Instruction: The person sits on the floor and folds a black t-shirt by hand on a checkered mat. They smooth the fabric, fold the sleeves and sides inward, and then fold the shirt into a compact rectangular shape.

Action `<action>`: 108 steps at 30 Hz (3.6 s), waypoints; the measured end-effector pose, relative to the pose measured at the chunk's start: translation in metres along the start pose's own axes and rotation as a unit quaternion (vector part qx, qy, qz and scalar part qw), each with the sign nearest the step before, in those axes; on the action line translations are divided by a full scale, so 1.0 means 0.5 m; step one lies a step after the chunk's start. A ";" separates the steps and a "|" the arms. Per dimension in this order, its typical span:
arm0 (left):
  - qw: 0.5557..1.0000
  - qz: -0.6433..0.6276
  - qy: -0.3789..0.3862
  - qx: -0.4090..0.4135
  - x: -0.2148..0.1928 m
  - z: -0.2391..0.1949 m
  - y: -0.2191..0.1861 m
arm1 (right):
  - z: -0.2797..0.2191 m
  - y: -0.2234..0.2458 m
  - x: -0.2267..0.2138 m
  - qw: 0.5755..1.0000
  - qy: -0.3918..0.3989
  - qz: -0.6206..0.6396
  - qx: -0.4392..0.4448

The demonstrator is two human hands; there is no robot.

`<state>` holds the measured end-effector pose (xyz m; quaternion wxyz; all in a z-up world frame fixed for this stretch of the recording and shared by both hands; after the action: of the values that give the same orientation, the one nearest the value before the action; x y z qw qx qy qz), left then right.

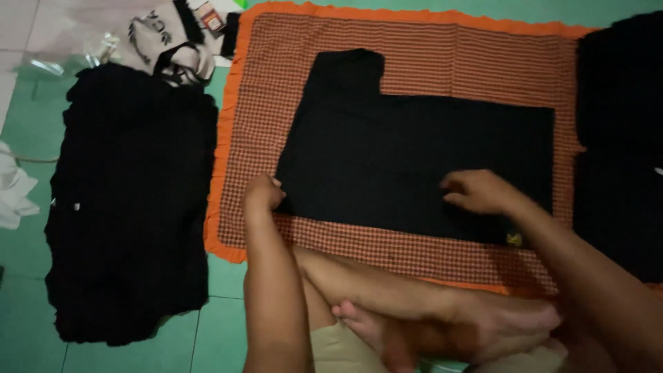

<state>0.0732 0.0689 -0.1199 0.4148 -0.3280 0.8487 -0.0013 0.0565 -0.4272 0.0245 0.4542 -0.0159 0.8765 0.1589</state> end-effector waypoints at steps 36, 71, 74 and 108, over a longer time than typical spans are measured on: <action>0.980 -0.116 -0.027 0.160 -0.067 -0.195 -0.255 | 0.309 0.183 -0.025 0.964 -0.248 0.078 -0.061; 0.993 -0.088 -0.011 0.081 -0.072 -0.186 -0.240 | 0.403 0.417 -0.125 0.958 -0.228 -0.019 -0.174; 0.993 -0.089 0.010 0.072 -0.051 -0.175 -0.228 | 0.443 0.417 -0.091 0.972 -0.172 -0.058 -0.148; 0.995 -0.084 0.019 0.057 -0.044 -0.162 -0.220 | 0.326 0.141 -0.055 0.932 -0.279 0.222 0.066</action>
<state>0.0869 -0.0273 -0.0210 0.4152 -0.3735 0.8246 -0.0905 0.1895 -0.3158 -0.0226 0.6332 0.2542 0.7043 0.1959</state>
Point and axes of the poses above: each hand's wrist, its own z-axis towards the middle knuckle, its own x-axis out of the palm, y = z × x, the point moved 9 cm from there along z, towards the middle knuckle, and after that the axes turned 5 degrees about -x, right-handed, at the moved point
